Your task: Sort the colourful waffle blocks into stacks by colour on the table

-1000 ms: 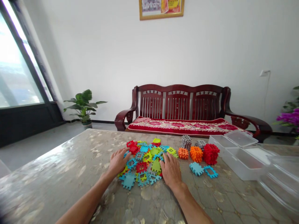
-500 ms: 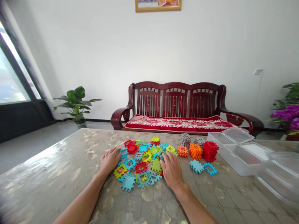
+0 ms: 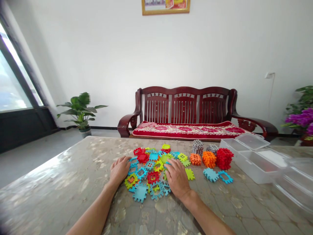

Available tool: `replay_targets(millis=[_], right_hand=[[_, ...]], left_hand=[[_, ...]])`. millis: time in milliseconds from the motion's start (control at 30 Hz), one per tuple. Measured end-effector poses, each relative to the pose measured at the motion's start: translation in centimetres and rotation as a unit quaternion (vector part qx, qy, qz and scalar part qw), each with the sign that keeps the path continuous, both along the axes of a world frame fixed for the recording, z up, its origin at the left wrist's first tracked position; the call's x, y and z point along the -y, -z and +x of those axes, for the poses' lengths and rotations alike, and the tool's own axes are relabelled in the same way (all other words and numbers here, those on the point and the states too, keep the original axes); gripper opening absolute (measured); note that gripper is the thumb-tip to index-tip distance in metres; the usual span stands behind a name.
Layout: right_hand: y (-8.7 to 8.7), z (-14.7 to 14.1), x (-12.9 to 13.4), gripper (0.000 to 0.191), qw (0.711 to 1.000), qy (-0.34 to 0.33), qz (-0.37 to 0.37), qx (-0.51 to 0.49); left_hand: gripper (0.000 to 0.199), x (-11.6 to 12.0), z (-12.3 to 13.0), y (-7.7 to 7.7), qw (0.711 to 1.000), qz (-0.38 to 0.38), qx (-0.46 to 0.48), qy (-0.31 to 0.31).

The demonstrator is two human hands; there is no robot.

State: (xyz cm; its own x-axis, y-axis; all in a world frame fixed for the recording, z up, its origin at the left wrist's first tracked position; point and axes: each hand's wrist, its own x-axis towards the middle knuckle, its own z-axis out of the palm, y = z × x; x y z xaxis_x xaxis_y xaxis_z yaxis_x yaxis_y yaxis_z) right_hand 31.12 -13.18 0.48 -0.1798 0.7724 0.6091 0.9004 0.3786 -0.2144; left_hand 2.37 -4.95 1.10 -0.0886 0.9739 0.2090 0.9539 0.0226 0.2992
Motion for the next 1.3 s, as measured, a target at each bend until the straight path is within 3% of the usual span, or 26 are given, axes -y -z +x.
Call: replay_targets(millis=[300, 500, 600, 1133, 1300], right_hand=[[-4.0, -3.4, -0.3, 0.031, 0.984, -0.059, -0.165, -0.004], [-4.2, -4.0, 0.9, 0.059, 0.971, -0.131, -0.197, 0.037], [-3.8, -4.3, 0.9, 0.061, 0.968, -0.141, -0.203, 0.039], [-2.8, -4.4, -1.0, 0.034, 0.982, -0.102, -0.111, -0.111], [-3.3, -2.7, -1.6, 0.023, 0.983, -0.091, 0.014, -0.161]], left_hand=[[0.042, 0.1, 0.0, -0.3, 1.000, -0.006, 0.015, -0.003], [0.042, 0.1, 0.0, -0.2, 1.000, -0.005, 0.019, -0.002], [0.041, 0.2, 0.0, -0.3, 1.000, -0.002, 0.015, -0.002], [0.040, 0.0, 0.0, -0.1, 1.000, -0.003, 0.003, 0.002], [0.041, 0.0, -0.1, 0.0, 1.000, -0.003, -0.007, 0.001]])
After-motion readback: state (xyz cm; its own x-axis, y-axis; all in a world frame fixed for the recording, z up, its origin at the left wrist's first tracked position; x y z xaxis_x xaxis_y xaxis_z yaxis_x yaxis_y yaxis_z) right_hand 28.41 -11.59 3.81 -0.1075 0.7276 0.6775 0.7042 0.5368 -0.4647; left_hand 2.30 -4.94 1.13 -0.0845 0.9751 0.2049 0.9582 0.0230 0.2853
